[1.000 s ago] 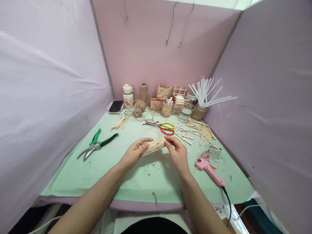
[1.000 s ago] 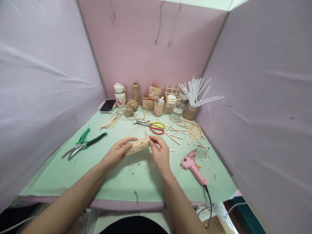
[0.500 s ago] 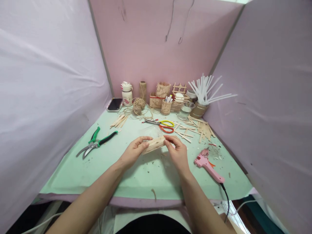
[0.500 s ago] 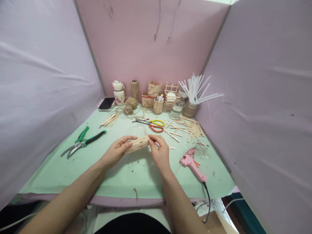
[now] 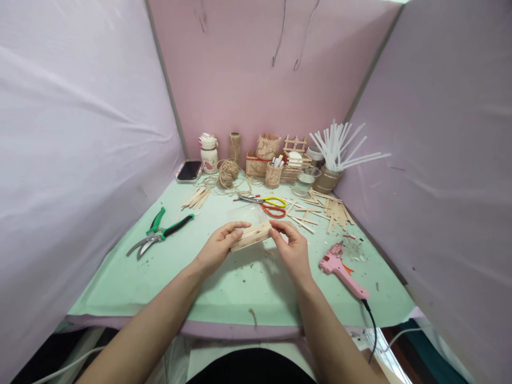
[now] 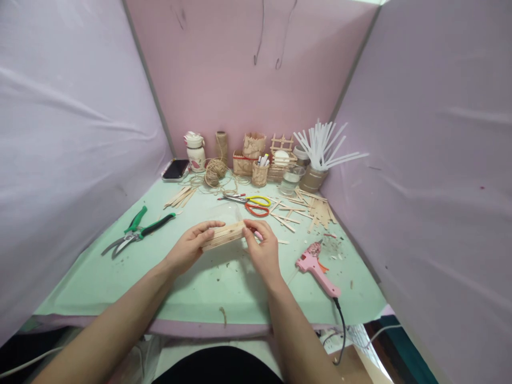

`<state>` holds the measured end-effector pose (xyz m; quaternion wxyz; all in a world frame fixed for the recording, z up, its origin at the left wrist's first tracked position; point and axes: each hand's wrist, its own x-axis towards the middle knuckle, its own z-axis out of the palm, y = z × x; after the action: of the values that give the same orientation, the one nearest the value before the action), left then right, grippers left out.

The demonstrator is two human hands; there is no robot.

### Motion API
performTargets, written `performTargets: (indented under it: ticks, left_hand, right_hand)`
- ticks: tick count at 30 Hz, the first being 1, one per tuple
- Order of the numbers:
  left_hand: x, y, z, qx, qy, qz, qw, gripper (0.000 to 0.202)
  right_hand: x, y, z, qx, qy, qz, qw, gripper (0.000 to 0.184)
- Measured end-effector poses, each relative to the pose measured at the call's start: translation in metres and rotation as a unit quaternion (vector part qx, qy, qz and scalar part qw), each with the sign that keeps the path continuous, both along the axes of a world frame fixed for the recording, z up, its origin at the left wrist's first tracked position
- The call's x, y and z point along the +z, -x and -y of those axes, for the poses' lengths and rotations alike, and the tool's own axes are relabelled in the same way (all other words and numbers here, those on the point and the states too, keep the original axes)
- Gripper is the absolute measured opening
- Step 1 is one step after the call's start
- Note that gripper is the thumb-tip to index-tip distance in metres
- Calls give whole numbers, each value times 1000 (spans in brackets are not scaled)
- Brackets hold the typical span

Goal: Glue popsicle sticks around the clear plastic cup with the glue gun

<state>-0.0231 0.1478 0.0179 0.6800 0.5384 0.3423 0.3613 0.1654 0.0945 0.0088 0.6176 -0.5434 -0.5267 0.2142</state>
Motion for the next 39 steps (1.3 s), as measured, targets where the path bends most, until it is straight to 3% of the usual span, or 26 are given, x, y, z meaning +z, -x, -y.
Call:
performTargets:
  ticks: [4,7,13,23,31,39]
  left_hand:
    - [4,0,1,-18,-18,-14,1000,63]
    - [7,0,2,-15,-40,-39,998,69]
    - [4,0,3,-6,-76,-52,996,60]
    - [0,-1,1,-27,-63,-10,998,64]
    - [3,-1,3,48,-193,-99,975,40]
    - [5,5,-3,78,-100,-11,992,55]
  right_hand:
    - [-4,1,-1,-2,15,-37,999,41]
    - [-6,2,-2,3,25,-44,999,42]
    - [-8,2,-4,8,24,-24,999,39]
    - [-8,2,-4,-5,-1,24,1000,30]
    - [-9,3,-4,-30,1,14,999,30]
    - [-6,-2,2,-131,-32,10,991,23]
